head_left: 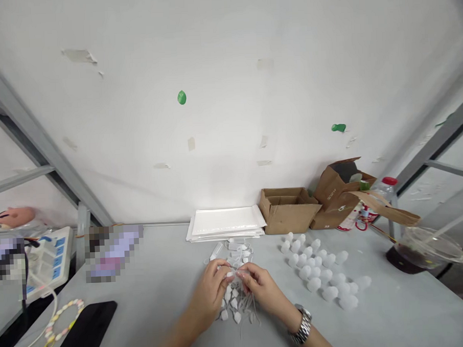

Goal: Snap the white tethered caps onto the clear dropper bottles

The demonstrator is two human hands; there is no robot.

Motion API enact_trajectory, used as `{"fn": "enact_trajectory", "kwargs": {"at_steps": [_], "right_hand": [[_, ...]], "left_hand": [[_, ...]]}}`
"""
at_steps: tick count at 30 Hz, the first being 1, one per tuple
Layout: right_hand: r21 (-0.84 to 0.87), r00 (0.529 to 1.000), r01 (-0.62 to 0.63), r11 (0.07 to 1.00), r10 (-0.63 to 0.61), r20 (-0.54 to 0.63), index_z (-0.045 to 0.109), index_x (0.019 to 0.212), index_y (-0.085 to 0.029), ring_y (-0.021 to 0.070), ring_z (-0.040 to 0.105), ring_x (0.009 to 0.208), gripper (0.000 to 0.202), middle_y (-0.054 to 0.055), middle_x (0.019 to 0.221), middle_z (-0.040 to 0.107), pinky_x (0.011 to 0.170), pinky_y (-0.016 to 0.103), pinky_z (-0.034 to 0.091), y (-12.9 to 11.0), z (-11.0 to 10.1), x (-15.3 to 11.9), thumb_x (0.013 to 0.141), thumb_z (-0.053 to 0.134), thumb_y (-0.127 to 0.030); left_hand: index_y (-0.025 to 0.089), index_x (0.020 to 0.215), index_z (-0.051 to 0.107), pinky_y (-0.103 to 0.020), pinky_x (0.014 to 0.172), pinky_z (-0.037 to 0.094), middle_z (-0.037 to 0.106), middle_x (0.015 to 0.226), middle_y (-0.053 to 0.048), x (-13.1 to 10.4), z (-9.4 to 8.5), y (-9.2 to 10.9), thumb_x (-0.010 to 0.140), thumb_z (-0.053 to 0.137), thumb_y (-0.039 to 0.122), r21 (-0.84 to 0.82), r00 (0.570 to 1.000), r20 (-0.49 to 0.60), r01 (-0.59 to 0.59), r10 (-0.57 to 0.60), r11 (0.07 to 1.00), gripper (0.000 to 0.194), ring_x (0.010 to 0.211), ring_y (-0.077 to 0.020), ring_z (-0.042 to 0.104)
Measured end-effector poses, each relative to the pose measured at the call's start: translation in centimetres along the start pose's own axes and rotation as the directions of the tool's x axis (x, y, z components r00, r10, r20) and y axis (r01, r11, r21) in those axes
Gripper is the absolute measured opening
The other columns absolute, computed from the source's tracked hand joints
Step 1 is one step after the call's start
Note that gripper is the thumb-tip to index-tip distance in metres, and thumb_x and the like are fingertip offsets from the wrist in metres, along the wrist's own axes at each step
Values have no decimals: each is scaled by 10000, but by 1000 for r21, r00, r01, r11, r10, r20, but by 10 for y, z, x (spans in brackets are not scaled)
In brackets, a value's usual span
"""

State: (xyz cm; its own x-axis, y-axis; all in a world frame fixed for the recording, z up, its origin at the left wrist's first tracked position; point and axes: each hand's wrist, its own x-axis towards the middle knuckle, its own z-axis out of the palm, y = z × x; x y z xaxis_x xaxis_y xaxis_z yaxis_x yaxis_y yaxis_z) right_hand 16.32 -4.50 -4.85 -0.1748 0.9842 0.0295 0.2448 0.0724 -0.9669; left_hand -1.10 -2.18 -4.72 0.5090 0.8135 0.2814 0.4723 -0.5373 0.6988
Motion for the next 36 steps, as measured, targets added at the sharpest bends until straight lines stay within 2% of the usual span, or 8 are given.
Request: {"fn": "enact_trajectory", "kwargs": {"at_steps": [5, 11, 15, 19, 22, 26, 32, 36], "right_hand": [[-147, 977, 198, 969, -207, -45, 601, 987, -204, 179, 541, 831, 217, 48, 915, 605, 760, 297, 431, -3, -2, -3, 837, 514, -334], [-148, 995, 66, 987, -76, -66, 623, 915, -193, 173, 566, 741, 270, 37, 786, 637, 732, 300, 440, -2, 2, -1, 885, 423, -373], [-225, 972, 172, 959, -203, -121, 590, 999, -205, 199, 550, 916, 202, 55, 954, 624, 829, 323, 417, -1, 2, -2, 845, 513, -309], [-360, 970, 183, 915, -227, -83, 596, 1053, -242, 202, 549, 914, 223, 42, 930, 642, 856, 364, 394, -1, 2, -1, 888, 452, -284], [-505, 956, 249, 827, -292, -7, 591, 1046, -218, 203, 546, 860, 227, 55, 887, 633, 852, 404, 385, 1, 4, 0, 891, 428, -194], [-670, 903, 325, 668, -430, 10, 538, 1041, -186, 200, 522, 875, 241, 68, 899, 587, 924, 473, 325, 5, 9, -1, 851, 429, -86], [-806, 758, 401, 436, -652, 24, 497, 907, -163, 171, 509, 810, 246, 46, 850, 574, 961, 515, 262, 8, 12, -1, 851, 308, -16], [-839, 739, 385, 385, -673, 30, 497, 860, -172, 161, 497, 759, 261, 25, 793, 572, 978, 520, 238, 8, 5, 1, 868, 279, -29]], "left_hand": [[209, 787, 548, -354, 766, 466, 525, 920, -72, 1, 3, 0, 911, 248, 316, -89, 995, -11, 96, -97, 991, 343, 855, -198, 526], [207, 816, 559, -339, 765, 467, 523, 955, -71, 1, 6, -7, 893, 313, 305, -15, 993, -72, 93, -94, 996, 276, 836, -190, 530], [203, 769, 555, -350, 766, 469, 517, 960, -77, 0, 7, -9, 904, 278, 326, 10, 988, -93, 121, -120, 993, 331, 840, -196, 536], [204, 756, 571, -357, 787, 468, 519, 1017, -83, 0, 7, -10, 901, 298, 336, 19, 988, -112, 107, -104, 994, 337, 860, -198, 540], [198, 722, 588, -382, 807, 461, 516, 1065, -93, -1, 9, -12, 891, 323, 335, 64, 984, -150, 109, -99, 992, 343, 898, -215, 529], [199, 735, 623, -426, 838, 445, 518, 1070, -99, -1, 12, -15, 890, 317, 325, 96, 978, -189, 107, -87, 990, 366, 960, -238, 504], [193, 637, 589, -431, 869, 436, 549, 1027, -88, 2, 13, -14, 894, 306, 337, 34, 970, -205, 141, -132, 989, 408, 997, -237, 499], [195, 592, 555, -433, 868, 438, 563, 1002, -77, 5, 6, -19, 900, 283, 320, 31, 958, -224, 192, -180, 981, 429, 993, -230, 505]]}}
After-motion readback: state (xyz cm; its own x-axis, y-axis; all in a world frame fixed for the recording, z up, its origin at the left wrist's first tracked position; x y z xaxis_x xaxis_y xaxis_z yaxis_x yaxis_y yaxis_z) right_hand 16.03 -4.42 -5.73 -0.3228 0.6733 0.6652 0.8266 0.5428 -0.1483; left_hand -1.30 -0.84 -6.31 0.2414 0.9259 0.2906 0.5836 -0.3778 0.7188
